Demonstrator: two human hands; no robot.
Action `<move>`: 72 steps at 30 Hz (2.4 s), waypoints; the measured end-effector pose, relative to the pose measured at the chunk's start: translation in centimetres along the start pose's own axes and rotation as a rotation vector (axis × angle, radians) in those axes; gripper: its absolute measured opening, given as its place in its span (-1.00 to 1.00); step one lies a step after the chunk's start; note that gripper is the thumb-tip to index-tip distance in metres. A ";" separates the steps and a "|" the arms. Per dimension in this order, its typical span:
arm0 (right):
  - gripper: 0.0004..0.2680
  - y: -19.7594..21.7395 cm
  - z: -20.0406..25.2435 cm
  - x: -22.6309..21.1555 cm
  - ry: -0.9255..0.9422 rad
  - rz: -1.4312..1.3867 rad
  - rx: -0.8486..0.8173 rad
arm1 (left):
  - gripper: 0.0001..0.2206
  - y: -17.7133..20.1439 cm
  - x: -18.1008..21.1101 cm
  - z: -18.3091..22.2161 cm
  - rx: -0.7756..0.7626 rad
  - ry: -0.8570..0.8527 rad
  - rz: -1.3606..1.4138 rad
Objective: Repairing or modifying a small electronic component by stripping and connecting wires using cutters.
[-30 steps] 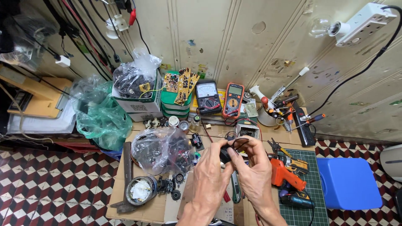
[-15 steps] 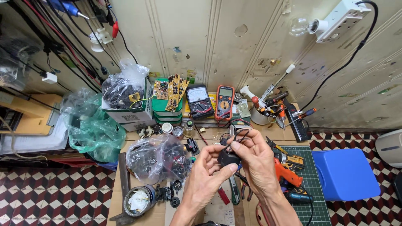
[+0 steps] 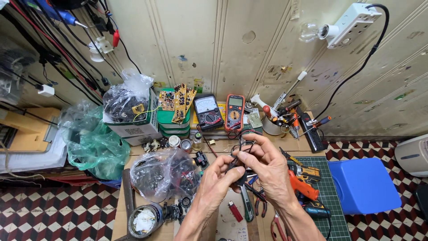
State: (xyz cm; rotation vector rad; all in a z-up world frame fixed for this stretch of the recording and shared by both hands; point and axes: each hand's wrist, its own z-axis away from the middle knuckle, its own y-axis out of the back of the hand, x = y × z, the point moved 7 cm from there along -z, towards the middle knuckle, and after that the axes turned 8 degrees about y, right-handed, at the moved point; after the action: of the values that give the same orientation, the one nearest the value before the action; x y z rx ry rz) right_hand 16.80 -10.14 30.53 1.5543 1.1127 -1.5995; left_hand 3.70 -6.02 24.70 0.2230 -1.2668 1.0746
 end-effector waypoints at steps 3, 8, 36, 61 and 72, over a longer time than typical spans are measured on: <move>-0.64 -0.1 -0.8 -0.4 -0.051 0.049 -0.069 | -0.70 0.2 0.6 0.4 -0.003 -0.020 0.022; -0.64 -0.1 -1.6 0.2 -0.170 -0.152 -0.158 | -0.71 0.6 0.8 0.8 -0.007 0.062 0.200; -0.77 -1.9 -1.8 1.0 -0.085 -0.096 -0.028 | -0.71 0.8 0.5 2.1 -0.003 0.052 0.247; -0.63 -1.0 3.0 3.9 -0.303 0.049 -0.139 | -0.76 2.0 0.1 3.2 0.129 -0.129 0.079; -0.69 -2.9 2.8 3.9 -0.054 0.288 -0.244 | -0.74 3.4 -1.0 2.7 0.184 -0.153 0.130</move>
State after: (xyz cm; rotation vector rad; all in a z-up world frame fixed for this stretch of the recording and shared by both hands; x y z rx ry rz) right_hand 12.60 -10.94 26.95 1.4272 0.9653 -1.2577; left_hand -0.55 -6.58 23.46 0.3718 -1.3329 1.3078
